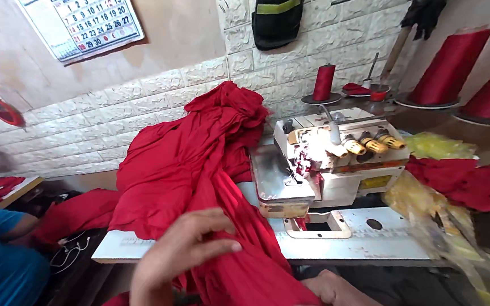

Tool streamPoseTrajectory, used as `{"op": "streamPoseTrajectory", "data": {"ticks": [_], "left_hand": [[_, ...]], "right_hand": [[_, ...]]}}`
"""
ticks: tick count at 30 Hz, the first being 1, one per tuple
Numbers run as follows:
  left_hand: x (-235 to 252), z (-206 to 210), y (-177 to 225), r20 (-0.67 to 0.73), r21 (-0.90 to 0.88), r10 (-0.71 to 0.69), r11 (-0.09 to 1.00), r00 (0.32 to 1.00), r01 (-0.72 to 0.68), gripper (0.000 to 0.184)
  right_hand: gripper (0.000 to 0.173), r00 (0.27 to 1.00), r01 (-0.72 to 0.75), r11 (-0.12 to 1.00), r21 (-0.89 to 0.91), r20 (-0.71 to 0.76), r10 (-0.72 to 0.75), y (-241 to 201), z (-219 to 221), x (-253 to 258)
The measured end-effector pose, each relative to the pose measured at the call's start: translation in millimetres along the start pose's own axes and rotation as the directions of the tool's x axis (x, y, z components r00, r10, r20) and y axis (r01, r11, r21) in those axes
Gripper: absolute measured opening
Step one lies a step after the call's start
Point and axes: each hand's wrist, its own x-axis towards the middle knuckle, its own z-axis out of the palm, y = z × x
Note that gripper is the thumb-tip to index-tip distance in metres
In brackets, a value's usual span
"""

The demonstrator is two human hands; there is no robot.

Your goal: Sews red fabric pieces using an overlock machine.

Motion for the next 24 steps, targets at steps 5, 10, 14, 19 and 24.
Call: {"op": "streamPoseTrajectory", "data": {"ticks": [5, 10, 14, 19, 24], "left_hand": [[26.6, -37.4, -20.3, -0.158, 0.258, -0.137, 0.95, 0.978, 0.174, 0.019], [83.3, 2.5, -101.6, -0.222, 0.439, -0.239, 0.841, 0.945, 0.316, 0.029], [86.8, 40.1, -134.9, -0.245, 0.385, -0.315, 0.836, 0.917, 0.391, 0.027], [62.0, 58.6, -74.3, -0.501, 0.276, -0.313, 0.826, 0.807, 0.491, 0.031], [9.4, 82.2, -12.6, -0.048, -0.313, -0.263, 0.92, 0.964, 0.235, 0.035]], "right_hand": [[0.031, 0.968, -0.135, 0.987, -0.088, -0.225, 0.112, 41.3, 2.8, 16.7], [0.016, 0.834, -0.149, 0.922, 0.357, -0.456, 0.312, 47.3, 17.9, 50.8], [0.01, 0.811, -0.065, 0.828, 0.557, -0.454, 0.369, 47.5, 22.5, 52.4], [0.005, 0.837, -0.046, 0.89, 0.453, -0.469, 0.282, 46.4, 18.6, 49.1], [0.011, 0.845, 0.039, 0.982, 0.183, -0.53, 0.065, 47.4, 20.6, 65.1]]}}
